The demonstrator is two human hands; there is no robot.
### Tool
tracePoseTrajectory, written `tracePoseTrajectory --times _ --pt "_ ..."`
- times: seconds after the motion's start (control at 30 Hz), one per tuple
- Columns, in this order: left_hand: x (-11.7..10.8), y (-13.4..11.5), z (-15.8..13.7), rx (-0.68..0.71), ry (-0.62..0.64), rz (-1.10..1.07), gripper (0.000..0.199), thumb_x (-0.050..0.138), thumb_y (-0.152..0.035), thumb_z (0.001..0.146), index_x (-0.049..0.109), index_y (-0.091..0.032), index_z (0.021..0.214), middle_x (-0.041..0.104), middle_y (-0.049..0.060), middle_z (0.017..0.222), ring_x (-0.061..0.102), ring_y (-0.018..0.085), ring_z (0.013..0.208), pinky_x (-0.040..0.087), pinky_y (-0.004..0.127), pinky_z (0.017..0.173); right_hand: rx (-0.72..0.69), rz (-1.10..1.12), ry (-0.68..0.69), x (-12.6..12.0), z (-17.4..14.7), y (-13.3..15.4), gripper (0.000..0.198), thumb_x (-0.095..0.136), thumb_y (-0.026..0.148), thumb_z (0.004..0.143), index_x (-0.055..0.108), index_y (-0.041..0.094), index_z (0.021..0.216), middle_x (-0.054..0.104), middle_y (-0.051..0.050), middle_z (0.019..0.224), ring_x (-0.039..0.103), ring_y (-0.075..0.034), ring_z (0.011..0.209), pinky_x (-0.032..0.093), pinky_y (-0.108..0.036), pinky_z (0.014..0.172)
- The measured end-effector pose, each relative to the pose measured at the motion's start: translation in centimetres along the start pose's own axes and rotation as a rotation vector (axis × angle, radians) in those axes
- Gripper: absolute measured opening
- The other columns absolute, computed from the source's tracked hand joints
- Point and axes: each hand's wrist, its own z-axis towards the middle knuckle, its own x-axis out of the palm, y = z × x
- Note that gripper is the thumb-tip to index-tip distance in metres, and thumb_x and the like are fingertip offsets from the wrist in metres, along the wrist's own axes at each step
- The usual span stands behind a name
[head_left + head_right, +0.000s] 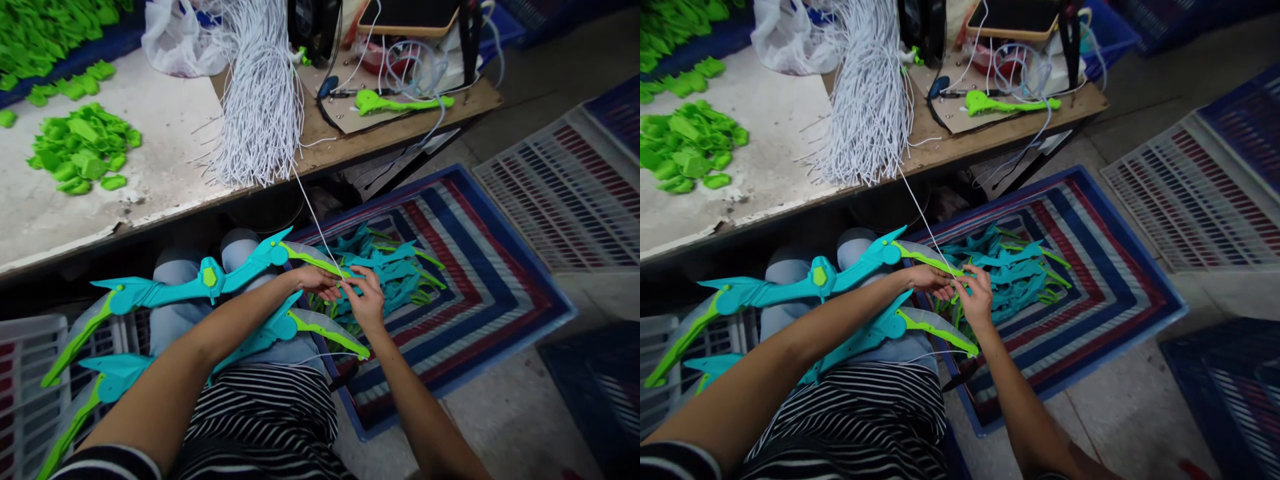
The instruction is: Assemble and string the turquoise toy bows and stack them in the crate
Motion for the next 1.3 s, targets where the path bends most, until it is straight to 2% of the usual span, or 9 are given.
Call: tracePoseTrajectory --times 0.3,0.43,0.53,0.67,0.8,0.93,1.1,1.2,1.3 --pt "1.1 -0.9 -0.2 -0.013 0.008 0.000 0.018 0.064 -0.025 0.084 0.061 -0.009 0.075 0.063 0.002 0.065 0.058 0.008 0.060 0.046 0.023 0.068 0.036 0.067 0.063 0.2 -0.1 -0.5 0.016 0.057 0.034 0.086 0.064 0.021 0.079 0.068 -0.008 0.099 0.064 -0.023 0.093 0.053 -0.039 0.081" --pt "2.0 -1.7 -1.1 -0.042 -0.094 0.203 0.020 0.053 -0.018 0.088 0.059 -0.010 0.070 0.060 0.001 0.061 0.054 0.009 0.054 0.045 0.024 0.066 0.006 0.021 0.070 0.1 -0.3 -0.3 0.017 0.056 0.036 0.088 0.064 0.022 0.081 0.069 -0.008 0.099 0.065 -0.023 0.092 0.054 -0.039 0.080" --pt "1.8 -2.4 -3.9 -0.013 -0.225 0.416 0.023 0.046 -0.010 0.085 0.057 -0.011 0.064 0.058 0.001 0.057 0.051 0.010 0.050 0.045 0.025 0.064 -0.003 -0.032 0.067 0.0 -0.6 -0.5 0.023 0.056 0.038 0.088 0.063 0.021 0.103 0.069 -0.009 0.100 0.065 -0.022 0.087 0.055 -0.036 0.075" --pt "0.2 -2.5 -11.4 0.191 -0.383 0.628 0.018 0.046 -0.016 0.081 0.062 -0.014 0.072 0.066 0.003 0.076 0.059 0.014 0.071 0.047 0.024 0.073 -0.007 -0.070 0.044 0.0 -0.7 -0.9 0.041 0.054 0.037 0.089 0.052 0.019 0.126 0.069 -0.010 0.104 0.066 -0.020 0.082 0.055 -0.034 0.073" --pt "-1.0 -0.8 -19.1 0.335 -0.512 0.345 0.018 0.055 -0.033 0.078 0.061 -0.016 0.076 0.069 0.007 0.097 0.062 0.022 0.097 0.049 0.035 0.088 -0.018 -0.099 0.063 0.2 0.0 -1.3 0.036 0.051 0.037 0.089 0.058 0.018 0.119 0.070 -0.009 0.096 0.064 -0.018 0.071 0.056 -0.033 0.072" --pt "-1.2 1.8 -25.5 0.579 -0.654 -0.093 0.019 0.066 -0.034 0.069 0.060 -0.016 0.066 0.069 0.010 0.106 0.057 0.031 0.112 0.048 0.045 0.094 0.034 -0.134 0.092 0.3 0.7 -1.3 0.055 0.052 0.038 0.086 0.044 0.016 0.136 0.070 -0.009 0.097 0.064 -0.017 0.070 0.056 -0.033 0.071" --pt "-0.7 5.4 -35.1 1.105 -1.044 -0.489 0.016 0.071 -0.028 0.061 0.057 -0.021 0.055 0.062 -0.003 0.061 0.063 0.018 0.076 0.057 0.035 0.080 0.095 -0.180 0.162 -0.2 0.8 -1.4 0.063 0.051 0.041 0.084 0.038 0.014 0.139 0.069 -0.011 0.100 0.064 -0.019 0.070 0.056 -0.036 0.070" --pt "1.6 8.3 -37.9 1.111 -1.066 -0.438 0.023 0.077 -0.033 0.059 0.058 -0.021 0.051 0.051 -0.003 0.048 0.057 0.014 0.059 0.058 0.030 0.069 0.057 -0.242 0.169 -1.1 1.8 -0.4 0.062 0.050 0.046 0.084 0.043 0.013 0.135 0.070 -0.012 0.097 0.065 -0.023 0.075 0.056 -0.039 0.072" --pt "4.2 10.2 -36.4 0.986 -1.049 -0.422 0.027 0.081 -0.041 0.059 0.067 -0.018 0.061 0.062 0.001 0.058 0.064 0.018 0.069 0.056 0.033 0.075 -0.111 -0.325 0.077 -0.7 4.6 3.1 0.046 0.052 0.047 0.085 0.057 0.017 0.119 0.069 -0.013 0.098 0.064 -0.028 0.090 0.052 -0.046 0.083"
